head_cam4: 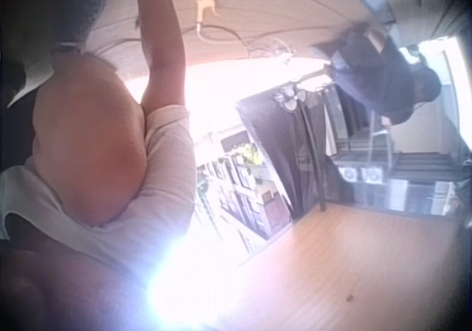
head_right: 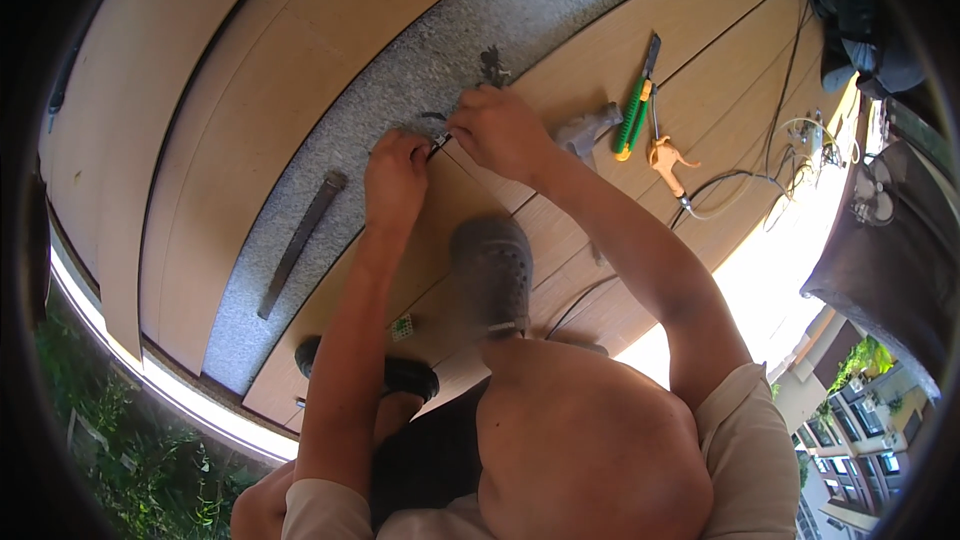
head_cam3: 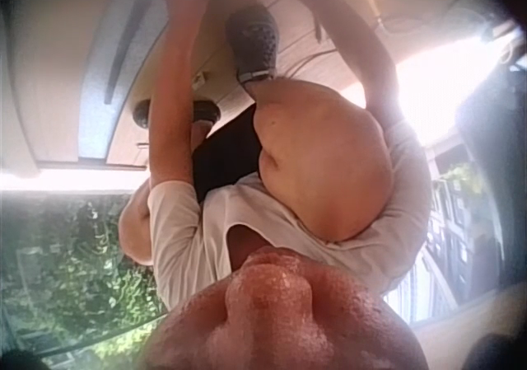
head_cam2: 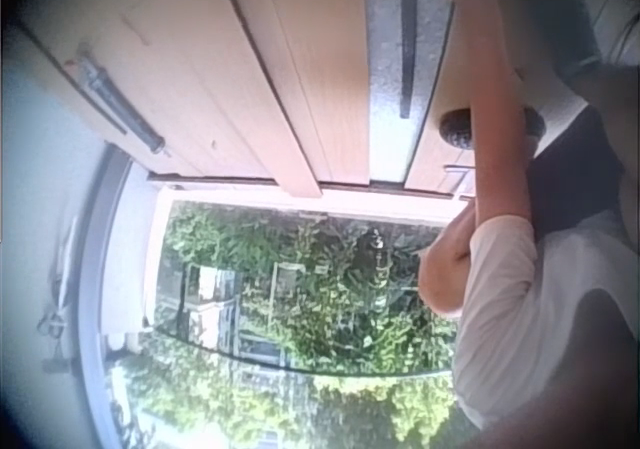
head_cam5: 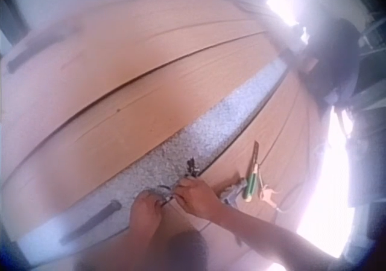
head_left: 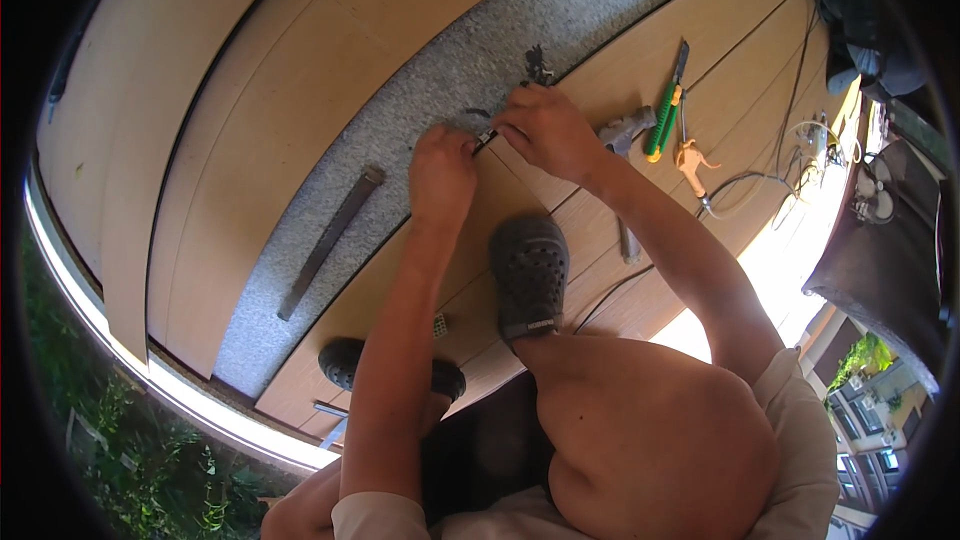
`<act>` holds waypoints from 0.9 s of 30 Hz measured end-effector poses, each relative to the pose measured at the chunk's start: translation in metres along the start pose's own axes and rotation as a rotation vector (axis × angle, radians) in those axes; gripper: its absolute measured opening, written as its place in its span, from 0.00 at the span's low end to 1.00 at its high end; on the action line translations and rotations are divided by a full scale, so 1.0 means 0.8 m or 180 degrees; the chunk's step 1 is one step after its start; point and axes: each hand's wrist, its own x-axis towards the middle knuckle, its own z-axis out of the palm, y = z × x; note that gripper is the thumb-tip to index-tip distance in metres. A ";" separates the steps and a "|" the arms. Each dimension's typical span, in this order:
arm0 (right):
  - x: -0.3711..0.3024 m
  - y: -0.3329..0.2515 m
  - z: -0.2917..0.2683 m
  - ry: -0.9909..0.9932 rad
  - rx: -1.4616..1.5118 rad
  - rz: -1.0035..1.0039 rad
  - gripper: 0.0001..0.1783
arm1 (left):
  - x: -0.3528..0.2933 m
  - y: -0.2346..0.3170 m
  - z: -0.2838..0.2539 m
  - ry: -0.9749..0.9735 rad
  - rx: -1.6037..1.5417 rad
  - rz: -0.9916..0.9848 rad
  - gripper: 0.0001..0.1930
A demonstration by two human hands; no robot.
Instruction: The person installs outdoor decking by positioning boards, drilling holes using a power drill, fitting fasteners into the gaps, levering planks together using a chisel and a hammer, and marking boards with a marker.
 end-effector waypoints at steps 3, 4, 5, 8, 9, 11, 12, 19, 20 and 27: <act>0.000 0.001 0.004 -0.0043 -0.0038 0.0095 0.03 | 0.000 -0.003 0.005 0.0112 -0.0082 0.0065 0.02; 0.001 0.002 0.005 -0.0045 -0.0034 0.0095 0.03 | 0.000 -0.003 0.006 0.0124 -0.0025 0.0031 0.02; 0.001 0.002 0.005 -0.0053 -0.0034 0.0100 0.03 | -0.001 -0.002 0.008 0.0137 0.0033 -0.0004 0.02; 0.003 0.001 0.003 -0.0033 -0.0026 0.0105 0.03 | 0.000 0.000 0.007 0.0189 0.0033 0.0083 0.03; 0.004 0.001 0.004 0.0003 -0.0019 0.0125 0.03 | 0.000 -0.001 0.008 0.0198 0.0045 0.0077 0.03; 0.004 -0.002 0.006 -0.0036 -0.0041 0.0195 0.04 | -0.003 -0.004 0.007 0.0070 0.0122 -0.0017 0.03; 0.004 -0.004 0.006 -0.0079 -0.0082 0.0283 0.04 | -0.002 -0.003 0.006 0.0080 0.0124 -0.0025 0.03; 0.014 -0.013 0.010 0.0045 -0.0263 0.0334 0.03 | 0.001 -0.002 0.000 -0.0082 0.0126 -0.0125 0.03; 0.015 -0.013 0.009 0.0040 -0.0266 0.0400 0.03 | 0.002 -0.001 0.001 -0.0110 0.0203 -0.0156 0.03; 0.022 -0.011 0.009 -0.0159 -0.0142 0.0630 0.03 | 0.006 0.000 0.000 -0.0068 0.0091 -0.0239 0.02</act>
